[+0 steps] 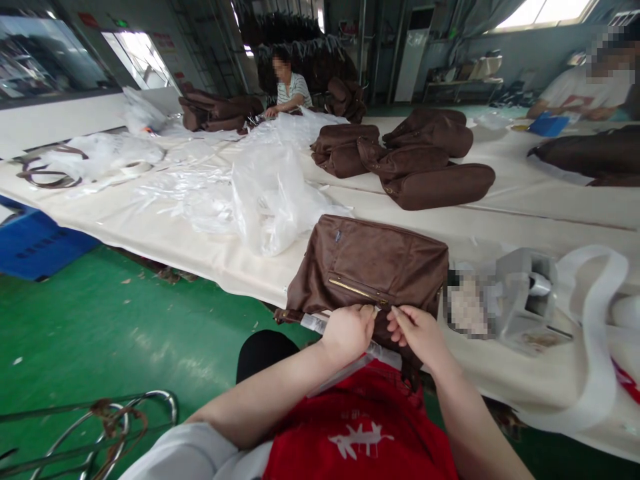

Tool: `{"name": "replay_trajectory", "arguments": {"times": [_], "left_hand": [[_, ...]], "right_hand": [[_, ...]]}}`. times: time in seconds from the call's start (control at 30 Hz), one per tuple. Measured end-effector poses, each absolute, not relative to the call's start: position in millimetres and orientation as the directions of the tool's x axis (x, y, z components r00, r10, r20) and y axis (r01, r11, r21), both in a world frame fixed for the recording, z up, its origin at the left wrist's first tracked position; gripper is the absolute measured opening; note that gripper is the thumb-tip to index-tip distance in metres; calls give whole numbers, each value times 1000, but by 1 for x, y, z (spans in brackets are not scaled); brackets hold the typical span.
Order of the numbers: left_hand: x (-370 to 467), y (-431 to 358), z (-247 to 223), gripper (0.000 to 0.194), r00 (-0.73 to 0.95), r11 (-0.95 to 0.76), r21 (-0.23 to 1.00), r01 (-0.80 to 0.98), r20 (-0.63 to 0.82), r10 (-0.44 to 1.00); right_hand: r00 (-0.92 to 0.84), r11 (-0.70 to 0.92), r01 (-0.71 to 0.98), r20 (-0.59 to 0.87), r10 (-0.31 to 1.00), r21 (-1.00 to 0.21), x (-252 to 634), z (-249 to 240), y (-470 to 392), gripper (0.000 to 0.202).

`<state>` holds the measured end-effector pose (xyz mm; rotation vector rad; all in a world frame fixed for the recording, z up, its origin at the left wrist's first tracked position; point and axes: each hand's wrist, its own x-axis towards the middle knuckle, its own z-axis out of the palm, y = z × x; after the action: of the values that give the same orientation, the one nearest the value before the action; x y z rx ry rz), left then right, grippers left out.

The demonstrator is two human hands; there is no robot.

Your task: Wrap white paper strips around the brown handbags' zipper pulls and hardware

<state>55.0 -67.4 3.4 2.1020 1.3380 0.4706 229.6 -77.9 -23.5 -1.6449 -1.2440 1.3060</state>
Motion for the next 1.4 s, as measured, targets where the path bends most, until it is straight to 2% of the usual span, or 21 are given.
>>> {"name": "replay_trajectory", "arguments": {"times": [0.03,0.1,0.2,0.33,0.5,0.63,0.8,1.03,1.13,1.23,1.33,1.4], "left_hand": [[55,-69,4,24,487,-439,468,767,21,873],[56,-72,3,23,578,-564,227,794,7,816],[59,-76,0,29,629,-628,63,776,-14,777],[62,-79,-8,38,631,-631,-13,776,37,775],[62,-83,-15,43,633,-632,-46,774,98,768],[63,-85,-16,47,622,-621,-47,783,94,777],[63,-85,-15,47,603,-604,4,797,43,796],[62,-84,-15,50,586,-584,71,809,-6,811],[63,-83,-14,47,585,-579,111,808,-27,811],[64,-81,-8,33,546,-508,270,818,-88,833],[64,-74,-2,17,398,-187,623,759,-216,892],[63,-68,0,12,339,26,783,622,-299,892]], "right_hand": [[52,-303,255,-300,952,-918,229,-19,-80,40],[30,-307,255,-310,950,-917,225,-11,-82,49],[-28,-317,297,-340,940,-901,218,-3,-83,57],[-26,-326,318,-352,936,-890,213,-6,-82,58],[-29,-296,391,-333,942,-871,214,-11,-84,43],[-8,-354,279,-371,928,-892,215,-15,-86,45],[-5,-406,91,-408,913,-909,216,-26,-87,53],[20,-414,119,-415,910,-902,215,-27,-86,53],[1,-357,145,-361,933,-923,214,-29,-88,46],[36,-268,171,-266,963,-948,211,-34,-90,37],[93,-244,109,-234,968,-964,205,-37,-93,34],[121,-260,71,-251,960,-963,201,-37,-94,33]]}}
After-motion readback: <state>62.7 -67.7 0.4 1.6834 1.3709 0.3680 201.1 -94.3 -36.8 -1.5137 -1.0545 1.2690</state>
